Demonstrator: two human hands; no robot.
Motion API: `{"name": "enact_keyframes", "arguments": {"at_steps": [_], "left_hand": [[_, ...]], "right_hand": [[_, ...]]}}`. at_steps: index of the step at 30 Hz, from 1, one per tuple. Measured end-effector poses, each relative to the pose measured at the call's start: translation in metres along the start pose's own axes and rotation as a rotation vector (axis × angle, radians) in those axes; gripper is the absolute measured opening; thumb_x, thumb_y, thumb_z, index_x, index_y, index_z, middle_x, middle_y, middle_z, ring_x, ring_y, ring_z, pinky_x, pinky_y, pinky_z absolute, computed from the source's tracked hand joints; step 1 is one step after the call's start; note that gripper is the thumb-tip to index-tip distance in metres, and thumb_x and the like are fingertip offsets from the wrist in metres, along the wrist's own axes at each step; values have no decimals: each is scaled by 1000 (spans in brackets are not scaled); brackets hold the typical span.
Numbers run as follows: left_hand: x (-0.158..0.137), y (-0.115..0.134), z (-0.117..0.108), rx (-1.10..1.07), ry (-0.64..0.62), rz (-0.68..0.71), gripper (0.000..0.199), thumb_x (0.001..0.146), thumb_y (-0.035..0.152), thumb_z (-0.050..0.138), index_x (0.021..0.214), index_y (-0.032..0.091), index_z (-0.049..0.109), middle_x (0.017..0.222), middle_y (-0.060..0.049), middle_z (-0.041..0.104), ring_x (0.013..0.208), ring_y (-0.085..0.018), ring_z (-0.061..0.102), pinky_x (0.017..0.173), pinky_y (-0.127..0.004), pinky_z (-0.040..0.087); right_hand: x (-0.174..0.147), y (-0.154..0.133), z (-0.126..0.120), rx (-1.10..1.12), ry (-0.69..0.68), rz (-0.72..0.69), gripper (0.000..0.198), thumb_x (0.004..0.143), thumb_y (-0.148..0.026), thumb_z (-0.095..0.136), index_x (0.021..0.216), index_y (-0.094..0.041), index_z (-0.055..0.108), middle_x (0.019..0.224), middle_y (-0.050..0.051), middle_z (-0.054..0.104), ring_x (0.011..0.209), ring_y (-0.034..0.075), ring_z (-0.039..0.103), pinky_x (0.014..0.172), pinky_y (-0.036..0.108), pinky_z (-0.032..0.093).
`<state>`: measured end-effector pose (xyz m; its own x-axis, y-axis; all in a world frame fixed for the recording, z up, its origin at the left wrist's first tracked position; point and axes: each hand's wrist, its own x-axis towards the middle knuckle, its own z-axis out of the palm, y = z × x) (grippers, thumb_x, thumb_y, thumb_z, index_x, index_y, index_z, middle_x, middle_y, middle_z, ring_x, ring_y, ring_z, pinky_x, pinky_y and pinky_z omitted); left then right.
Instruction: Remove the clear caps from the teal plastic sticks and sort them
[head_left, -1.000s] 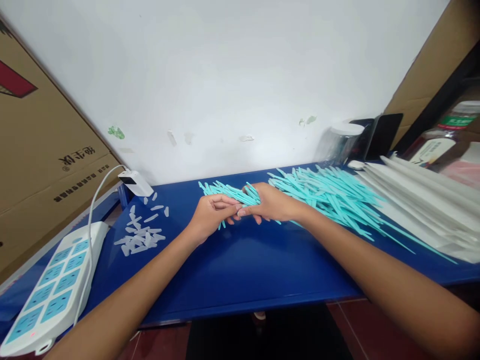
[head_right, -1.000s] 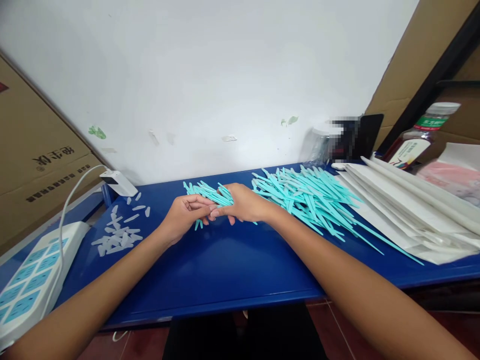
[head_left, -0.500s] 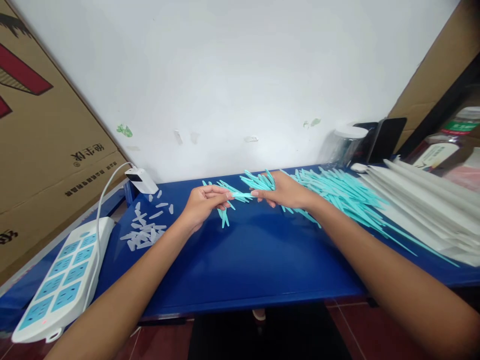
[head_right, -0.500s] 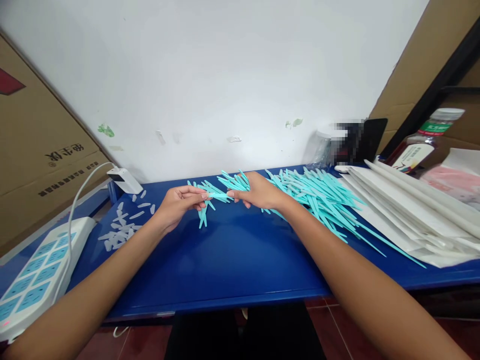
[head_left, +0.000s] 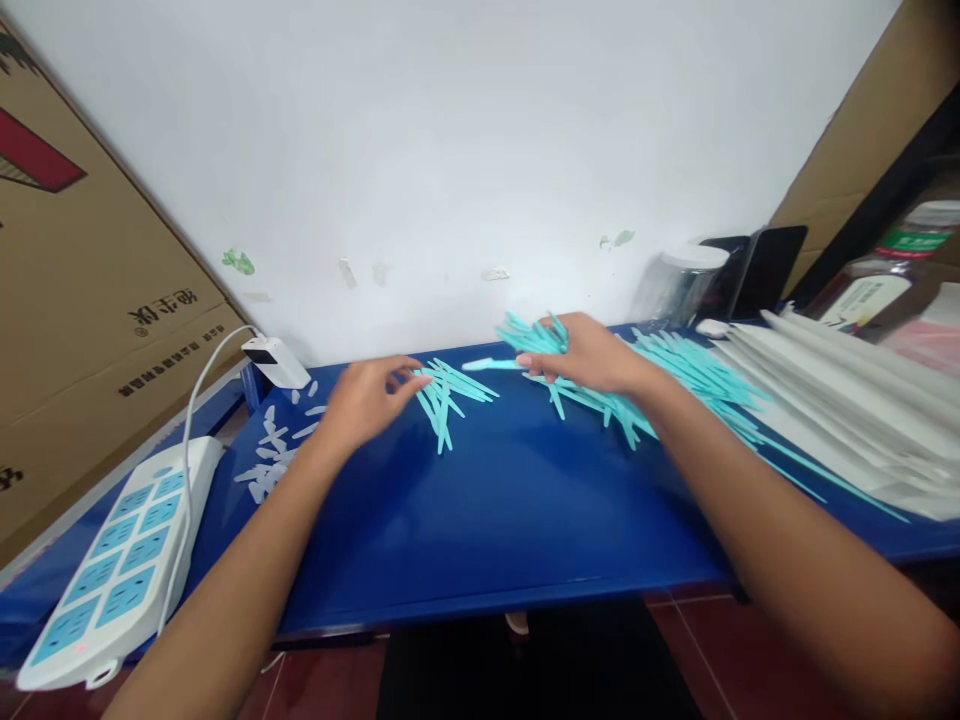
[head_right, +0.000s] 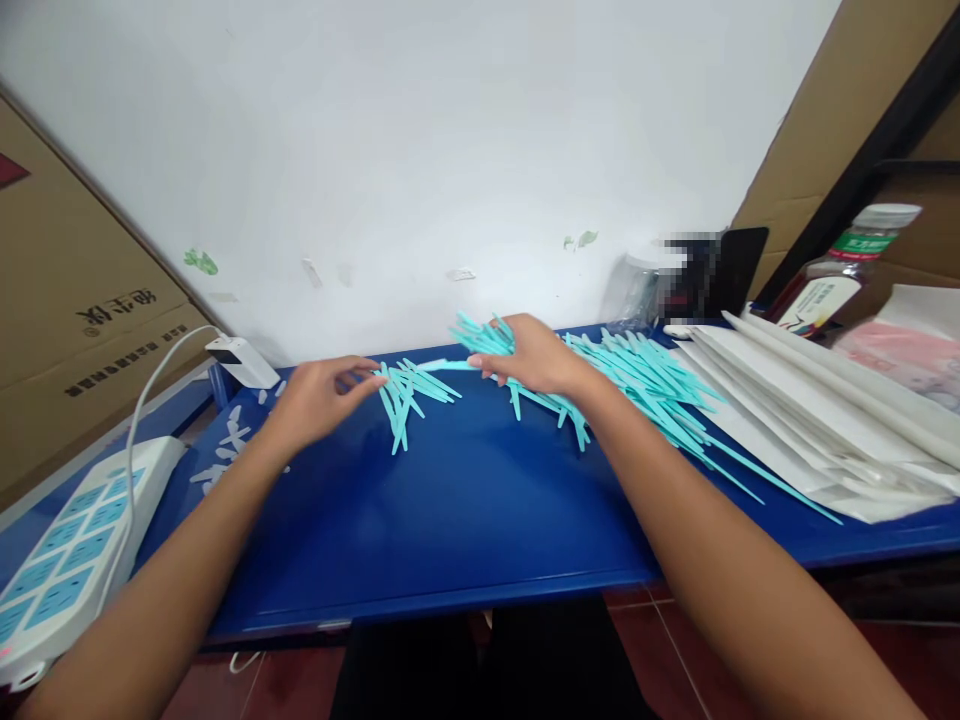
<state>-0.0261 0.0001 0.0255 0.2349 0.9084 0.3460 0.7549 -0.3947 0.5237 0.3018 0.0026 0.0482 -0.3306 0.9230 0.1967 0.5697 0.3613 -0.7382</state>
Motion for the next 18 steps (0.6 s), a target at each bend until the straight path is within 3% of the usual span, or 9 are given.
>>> {"name": "enact_keyframes", "arguments": {"at_steps": [2,4,8,11,14,18], "left_hand": [[4,-19,-27,273,4,-41,41,86,60,69,94,22,81,85,-11,77,79,-28,69,72,-35,49],[6,-39,-53,365,-91,-132,39,81,59,73,90,22,80,81,-10,76,75,-28,68,66,-34,46],[-1,-69,-90,226,-431,-350,46,69,57,82,100,24,79,81,-7,76,75,-28,69,64,-32,48],[-7,-84,-102,165,-584,-476,56,59,58,88,103,24,79,80,-5,75,71,-25,68,63,-31,49],[-7,-94,-104,291,-530,-575,59,51,54,92,98,20,78,74,-4,73,63,-23,64,58,-30,46],[-1,-95,-95,333,-428,-534,66,47,51,92,103,20,76,86,-7,77,71,-26,69,59,-29,47]], "right_hand": [[0,8,-21,-162,92,33,36,86,-50,77,95,-18,63,76,7,75,69,25,70,65,32,50],[-1,20,-42,-354,72,94,31,88,-48,75,89,-19,64,72,6,73,70,26,70,65,32,48],[-6,41,-70,-678,48,333,22,91,-38,72,87,-18,65,79,11,73,73,25,67,66,34,44],[-9,45,-75,-762,111,390,23,95,-38,66,93,-15,65,90,16,72,72,24,64,63,34,41],[-7,40,-70,-798,176,369,28,96,-43,62,98,-15,65,96,17,70,77,26,63,62,33,39],[-5,36,-60,-851,237,324,31,98,-44,59,106,-15,64,99,20,69,84,29,62,65,34,38]]}}
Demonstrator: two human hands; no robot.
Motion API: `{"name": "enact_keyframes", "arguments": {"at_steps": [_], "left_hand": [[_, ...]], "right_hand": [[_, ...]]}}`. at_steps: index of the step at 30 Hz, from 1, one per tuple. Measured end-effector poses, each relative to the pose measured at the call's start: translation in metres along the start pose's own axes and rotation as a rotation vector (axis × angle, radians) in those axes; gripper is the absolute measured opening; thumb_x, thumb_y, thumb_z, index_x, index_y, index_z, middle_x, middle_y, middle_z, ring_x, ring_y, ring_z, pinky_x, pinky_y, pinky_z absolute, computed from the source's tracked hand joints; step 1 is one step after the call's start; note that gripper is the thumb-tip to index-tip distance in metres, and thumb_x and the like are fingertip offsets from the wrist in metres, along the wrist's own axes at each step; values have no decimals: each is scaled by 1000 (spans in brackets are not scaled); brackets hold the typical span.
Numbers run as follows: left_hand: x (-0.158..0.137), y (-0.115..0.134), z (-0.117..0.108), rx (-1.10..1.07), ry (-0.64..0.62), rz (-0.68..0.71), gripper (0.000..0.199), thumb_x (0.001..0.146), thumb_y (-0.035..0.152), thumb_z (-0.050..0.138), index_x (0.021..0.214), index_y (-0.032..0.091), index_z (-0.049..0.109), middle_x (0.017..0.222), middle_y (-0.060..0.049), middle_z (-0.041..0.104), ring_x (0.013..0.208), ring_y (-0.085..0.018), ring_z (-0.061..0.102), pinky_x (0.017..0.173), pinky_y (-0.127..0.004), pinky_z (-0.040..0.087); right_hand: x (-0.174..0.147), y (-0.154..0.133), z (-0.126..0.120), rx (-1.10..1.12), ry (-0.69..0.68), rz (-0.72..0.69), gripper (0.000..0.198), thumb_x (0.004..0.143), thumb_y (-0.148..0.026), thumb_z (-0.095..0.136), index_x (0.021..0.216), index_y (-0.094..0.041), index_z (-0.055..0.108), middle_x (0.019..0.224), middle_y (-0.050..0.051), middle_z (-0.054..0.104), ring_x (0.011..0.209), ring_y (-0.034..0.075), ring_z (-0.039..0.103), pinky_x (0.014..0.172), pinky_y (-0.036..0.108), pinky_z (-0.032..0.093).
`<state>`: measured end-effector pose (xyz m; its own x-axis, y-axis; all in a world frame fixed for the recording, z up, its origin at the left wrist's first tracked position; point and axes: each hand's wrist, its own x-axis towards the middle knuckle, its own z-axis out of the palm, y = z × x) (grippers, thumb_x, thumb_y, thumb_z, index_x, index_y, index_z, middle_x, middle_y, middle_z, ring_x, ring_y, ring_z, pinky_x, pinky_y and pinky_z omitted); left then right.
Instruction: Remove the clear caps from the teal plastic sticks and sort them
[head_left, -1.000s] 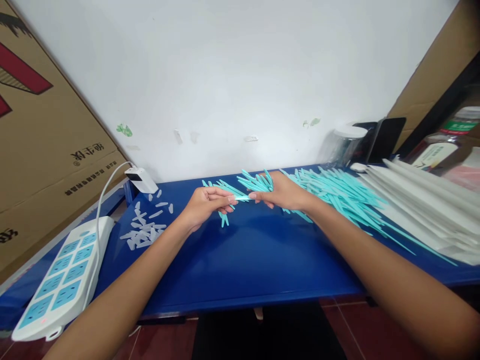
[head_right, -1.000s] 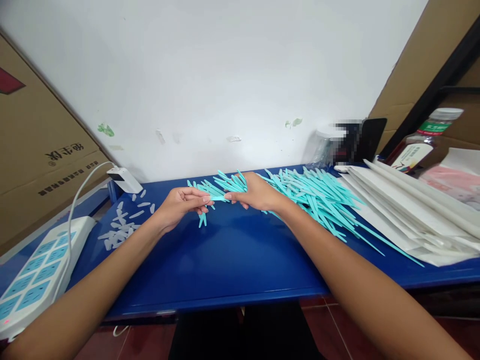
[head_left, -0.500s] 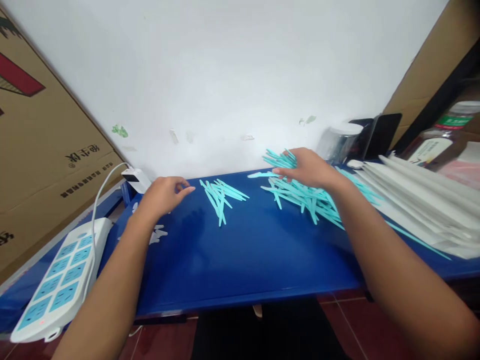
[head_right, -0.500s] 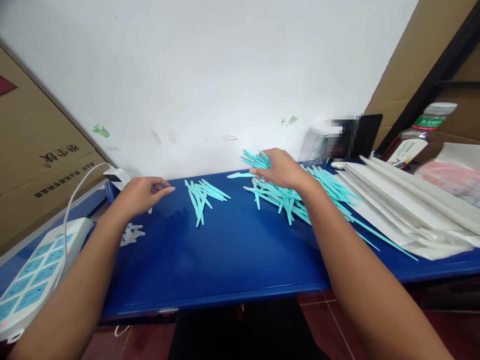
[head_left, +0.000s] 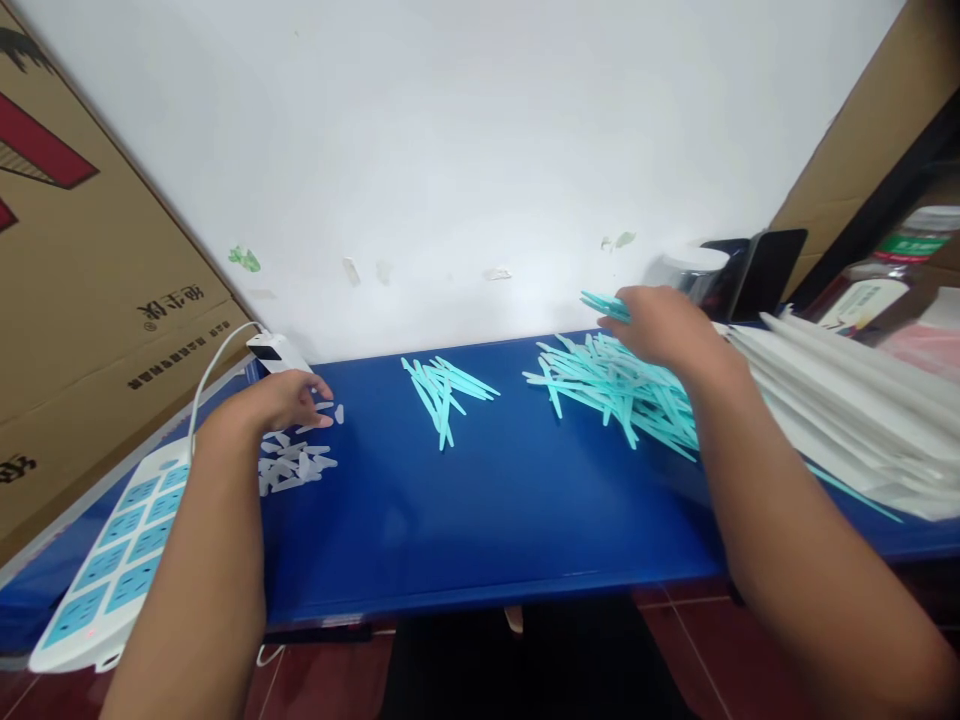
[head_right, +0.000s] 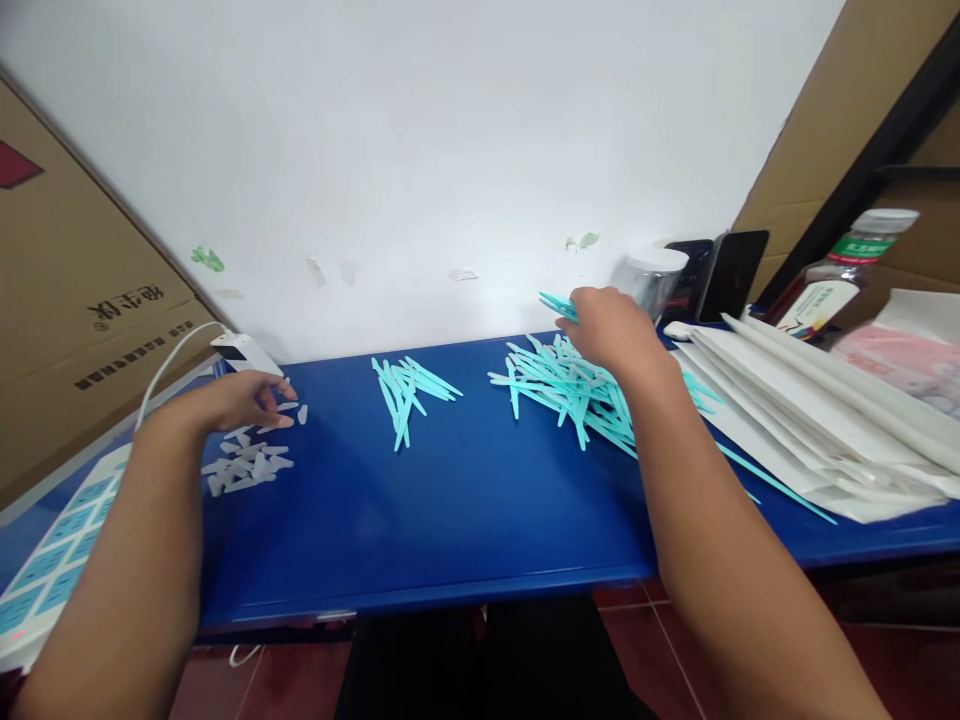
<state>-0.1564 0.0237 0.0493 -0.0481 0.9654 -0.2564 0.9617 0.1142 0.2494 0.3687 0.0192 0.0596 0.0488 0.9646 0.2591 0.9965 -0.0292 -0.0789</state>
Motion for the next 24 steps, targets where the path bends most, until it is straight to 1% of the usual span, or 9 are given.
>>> {"name": "enact_keyframes", "arguments": {"at_steps": [4,7,9,11,14,17,19,21,24], "left_hand": [[4,9,9,-15,-19,22,63,49,60,88,97,20,75,86,-9,77,67,-24,68,54,-28,45],[10,12,18,-38,-43,50,56,53,62,84,89,21,71,79,-7,75,62,-22,65,52,-27,43],[14,16,23,-65,-62,88,51,54,59,83,85,21,70,75,-6,74,63,-22,65,53,-27,44],[16,23,27,-82,-72,130,49,56,58,82,88,22,71,75,-5,73,65,-22,65,54,-28,45],[11,35,29,-128,-125,219,55,60,59,81,100,23,73,81,-5,75,71,-23,67,61,-30,49],[5,41,28,-190,-205,329,61,62,60,83,110,23,74,98,-7,77,86,-24,70,73,-31,53],[4,38,27,-167,-182,314,63,57,61,87,107,23,76,100,-8,76,89,-26,70,74,-31,53],[7,32,26,-111,-158,234,61,50,62,89,94,22,77,91,-7,75,82,-25,69,68,-30,51],[12,26,28,-71,-199,171,54,52,67,85,79,21,76,77,-6,73,70,-23,64,60,-30,47]], "right_hand": [[-1,-7,5,24,36,-12,28,99,-41,58,104,-14,63,96,21,69,85,30,63,66,34,37],[-3,-18,9,145,52,-117,27,97,-45,61,96,-17,62,93,16,71,82,29,64,64,32,38],[-6,-31,10,329,-17,-245,32,95,-50,64,88,-19,60,85,11,72,74,25,64,63,31,40],[-11,-44,10,545,-144,-335,39,92,-56,66,81,-19,58,77,7,72,61,19,62,62,30,42],[-21,-61,9,729,-288,-331,44,87,-62,69,81,-20,57,73,4,72,50,15,55,54,30,41],[-28,-68,9,818,-352,-354,45,87,-64,68,84,-20,57,75,4,72,49,14,51,53,30,42],[-29,-69,11,845,-356,-368,44,89,-63,66,85,-21,58,75,4,72,53,16,54,57,31,45],[-28,-69,13,845,-343,-368,42,91,-62,65,85,-21,59,75,5,72,61,20,61,64,33,48],[-28,-70,14,820,-336,-350,36,93,-56,65,87,-21,60,78,6,74,74,24,69,72,35,50]]}}
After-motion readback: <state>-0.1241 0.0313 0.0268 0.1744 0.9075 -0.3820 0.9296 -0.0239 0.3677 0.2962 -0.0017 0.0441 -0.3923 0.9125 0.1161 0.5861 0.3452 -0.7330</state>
